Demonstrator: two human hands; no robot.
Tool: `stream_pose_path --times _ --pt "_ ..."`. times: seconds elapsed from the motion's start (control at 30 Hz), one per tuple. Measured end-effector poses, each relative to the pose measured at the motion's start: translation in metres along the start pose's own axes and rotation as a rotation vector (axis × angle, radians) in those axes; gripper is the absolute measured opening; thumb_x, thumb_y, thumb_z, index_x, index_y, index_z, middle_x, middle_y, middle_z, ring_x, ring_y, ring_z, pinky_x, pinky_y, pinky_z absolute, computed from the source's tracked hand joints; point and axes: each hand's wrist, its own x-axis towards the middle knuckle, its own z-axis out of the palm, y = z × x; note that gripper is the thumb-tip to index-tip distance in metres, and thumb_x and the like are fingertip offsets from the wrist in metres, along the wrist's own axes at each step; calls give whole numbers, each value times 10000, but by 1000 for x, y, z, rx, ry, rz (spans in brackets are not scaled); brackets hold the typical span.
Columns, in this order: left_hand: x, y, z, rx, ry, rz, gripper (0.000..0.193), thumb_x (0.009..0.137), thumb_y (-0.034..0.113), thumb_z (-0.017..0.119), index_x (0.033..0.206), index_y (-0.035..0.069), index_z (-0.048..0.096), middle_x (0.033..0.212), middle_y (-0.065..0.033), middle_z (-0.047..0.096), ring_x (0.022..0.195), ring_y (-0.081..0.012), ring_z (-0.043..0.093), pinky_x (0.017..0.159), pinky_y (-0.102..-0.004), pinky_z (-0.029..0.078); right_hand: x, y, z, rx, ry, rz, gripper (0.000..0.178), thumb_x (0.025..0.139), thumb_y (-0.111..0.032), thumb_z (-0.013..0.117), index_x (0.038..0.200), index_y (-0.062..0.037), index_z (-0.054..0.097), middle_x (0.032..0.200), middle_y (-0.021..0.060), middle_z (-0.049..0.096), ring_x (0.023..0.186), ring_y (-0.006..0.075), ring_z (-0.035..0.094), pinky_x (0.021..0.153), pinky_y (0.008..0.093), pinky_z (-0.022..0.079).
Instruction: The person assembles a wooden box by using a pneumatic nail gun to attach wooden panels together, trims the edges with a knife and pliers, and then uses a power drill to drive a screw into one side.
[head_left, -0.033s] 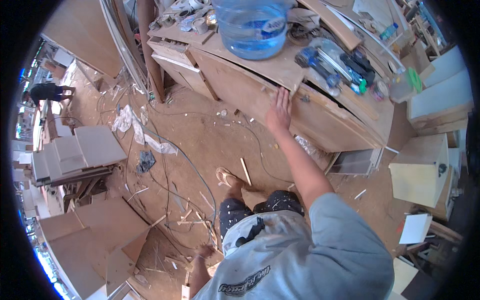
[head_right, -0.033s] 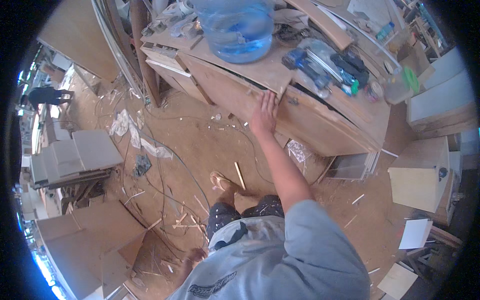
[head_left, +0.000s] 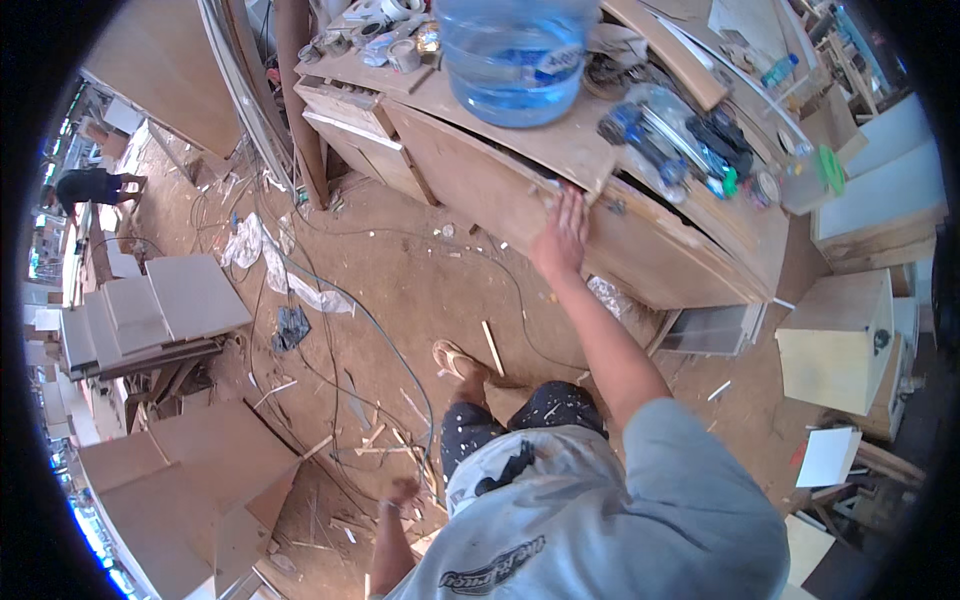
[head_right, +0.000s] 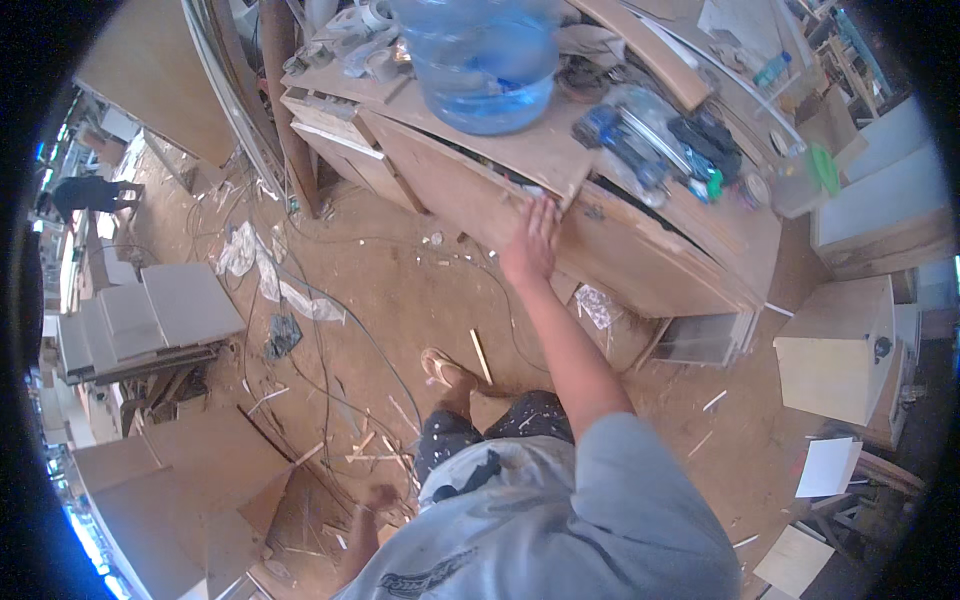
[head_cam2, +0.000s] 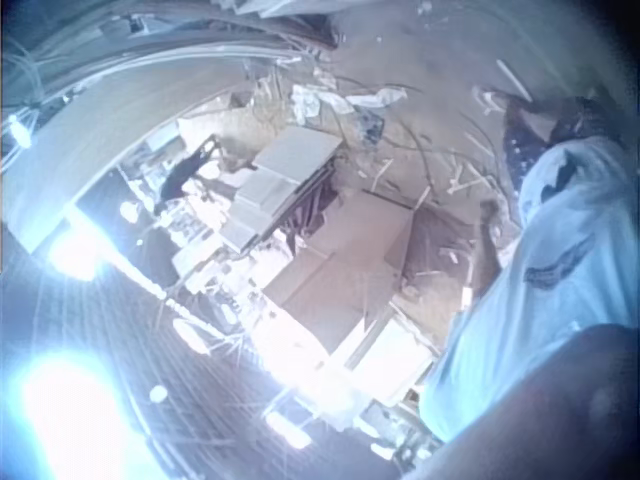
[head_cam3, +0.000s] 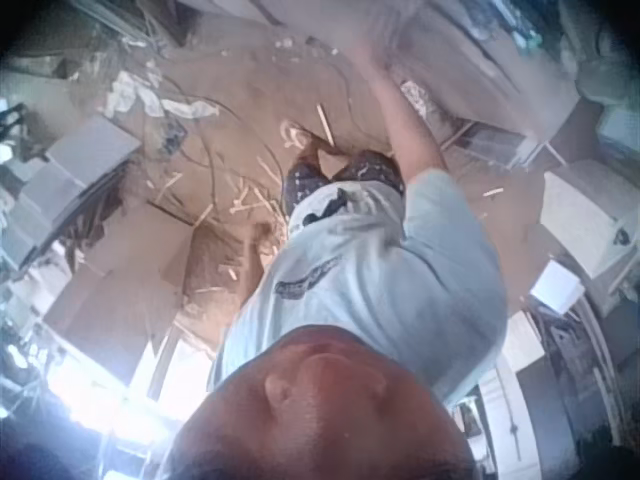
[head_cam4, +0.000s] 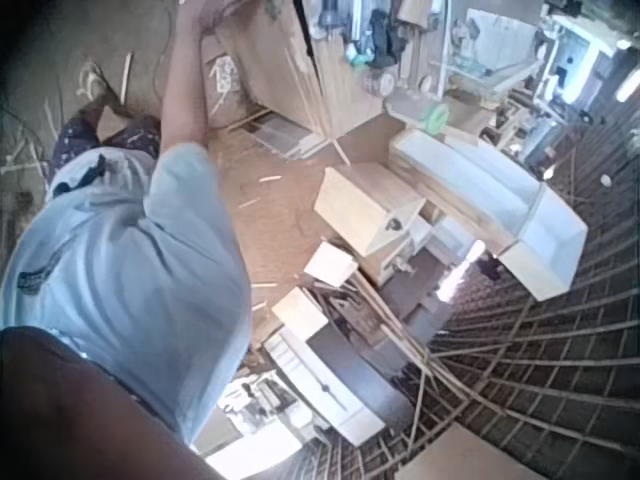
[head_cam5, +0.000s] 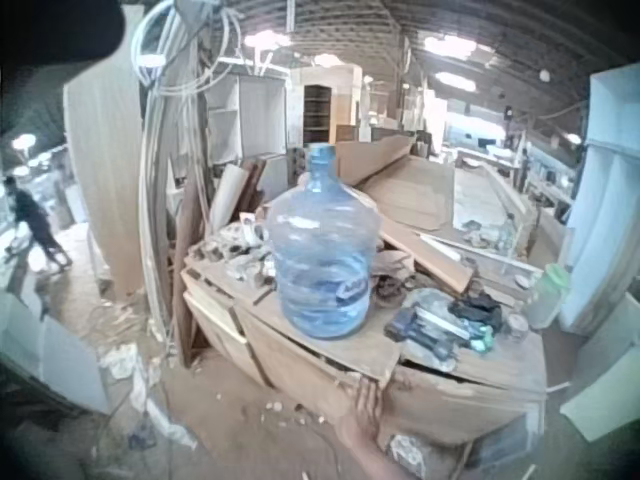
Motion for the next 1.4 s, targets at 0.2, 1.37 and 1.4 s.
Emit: stream_pose_path --times 0.2,1.37,1.4 --pt "156 339 -170 41 248 586 391 1036 340 498 922 -1 653 828 -63 671 788 -153 616 737 -321 493 -88 -115 -66 311 -398 102 640 853 -204 642 1412 -5 400 1396 232 423 1350 387 390 1076 520 377" --pt "246 648 -268 1017 1251 937 442 819 441 770 990 82 578 687 -131 635 664 -347 655 598 -440 492 344 -168 320 19 -112 -327 594 864 -238 564 1420 -56 463 1452 239 453 1353 420 402 1111 526 331" --pt "247 648 -266 1005 1253 974 441 819 439 771 995 81 581 692 -131 638 664 -344 657 598 -437 491 348 -154 328 11 -145 -323 572 871 -246 564 1403 -53 481 1433 246 470 1333 423 423 1094 521 351"
